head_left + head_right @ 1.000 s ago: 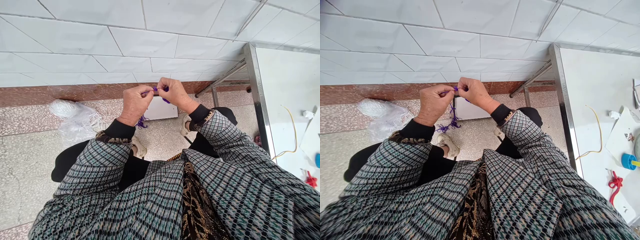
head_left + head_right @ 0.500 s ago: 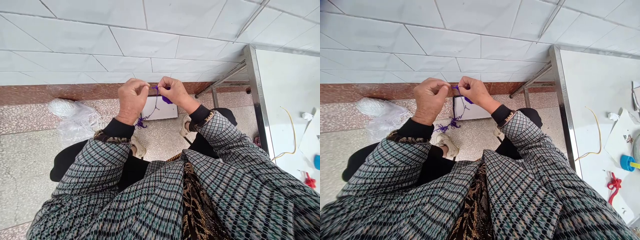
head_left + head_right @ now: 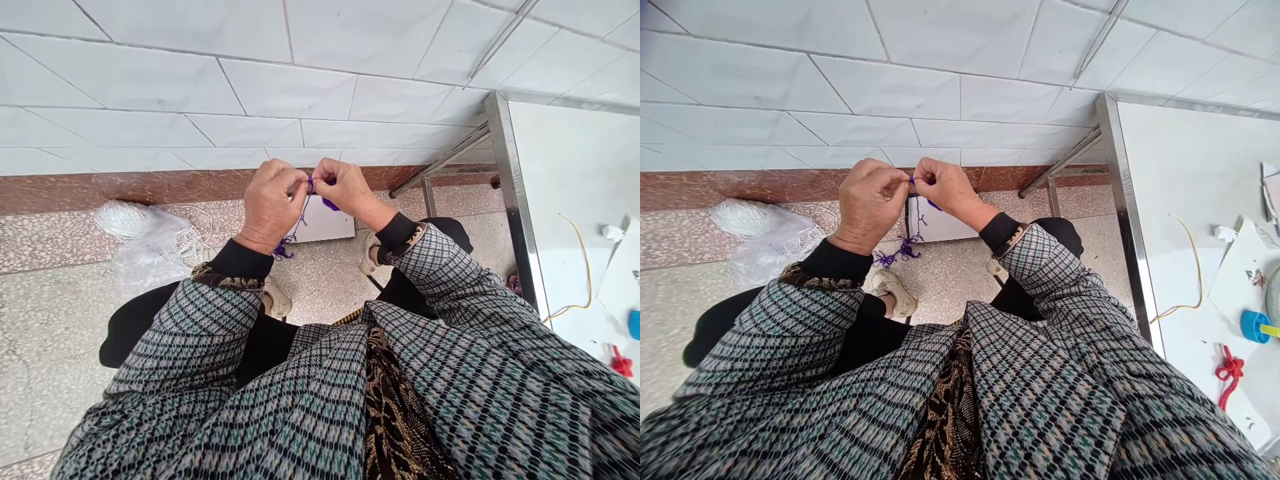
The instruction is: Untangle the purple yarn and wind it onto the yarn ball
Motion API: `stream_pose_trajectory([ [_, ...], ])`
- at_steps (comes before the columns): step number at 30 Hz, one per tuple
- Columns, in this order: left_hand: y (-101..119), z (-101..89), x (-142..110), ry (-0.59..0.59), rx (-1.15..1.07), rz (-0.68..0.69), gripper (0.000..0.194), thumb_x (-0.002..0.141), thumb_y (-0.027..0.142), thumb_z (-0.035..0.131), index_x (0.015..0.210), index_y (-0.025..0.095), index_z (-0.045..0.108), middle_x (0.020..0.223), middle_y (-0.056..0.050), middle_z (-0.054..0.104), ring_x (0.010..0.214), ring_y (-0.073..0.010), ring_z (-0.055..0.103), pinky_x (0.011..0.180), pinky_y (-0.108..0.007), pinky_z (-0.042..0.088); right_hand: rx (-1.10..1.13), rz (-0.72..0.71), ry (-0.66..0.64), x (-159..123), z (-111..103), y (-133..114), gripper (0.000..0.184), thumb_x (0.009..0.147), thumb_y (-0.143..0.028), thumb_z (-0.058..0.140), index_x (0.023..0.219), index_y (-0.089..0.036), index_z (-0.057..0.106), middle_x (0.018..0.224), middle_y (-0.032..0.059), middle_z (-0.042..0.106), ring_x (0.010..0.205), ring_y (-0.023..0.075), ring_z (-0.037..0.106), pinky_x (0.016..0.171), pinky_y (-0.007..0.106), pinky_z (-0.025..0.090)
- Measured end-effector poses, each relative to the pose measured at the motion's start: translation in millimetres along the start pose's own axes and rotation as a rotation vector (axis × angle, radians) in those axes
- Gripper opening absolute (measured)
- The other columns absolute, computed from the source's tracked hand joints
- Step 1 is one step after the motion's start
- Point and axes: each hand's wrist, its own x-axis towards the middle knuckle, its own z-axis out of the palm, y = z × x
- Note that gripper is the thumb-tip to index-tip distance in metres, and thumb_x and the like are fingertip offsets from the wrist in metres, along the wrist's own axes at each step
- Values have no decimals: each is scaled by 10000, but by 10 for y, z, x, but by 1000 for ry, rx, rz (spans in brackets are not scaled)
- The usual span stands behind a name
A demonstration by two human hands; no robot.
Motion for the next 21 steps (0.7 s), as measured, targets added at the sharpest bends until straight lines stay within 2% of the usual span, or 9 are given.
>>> stream_pose_trajectory([
  [2,33,-14,0,-18,35,-14,116,938,136,740,937,250,718,1054,-90,773,1081,-299,727,1000,-464,601,0,13,5,-5,1,-15,93,977,-169,644,896,-157,687,832,3,678,811,145,584,839,269,483],
  [6,75,-8,1,-27,44,-61,155,905,120,748,867,248,669,968,-76,757,1023,-296,718,965,-460,577,-23,14,30,-14,9,-24,80,976,-157,650,913,-156,699,843,8,696,813,152,583,840,275,484],
  [12,87,13,10,-77,-95,-180,145,897,139,721,850,265,668,910,-54,744,966,-282,724,936,-421,580,-110,4,32,-30,34,-21,76,979,-119,667,939,-170,707,883,15,720,834,169,607,844,287,489],
  [21,57,49,32,-48,-60,-195,185,827,91,694,784,259,631,865,-48,751,903,-267,712,909,-410,581,-153,-18,41,-48,39,-39,99,962,-94,660,938,-178,707,905,24,735,865,179,632,852,294,497],
])
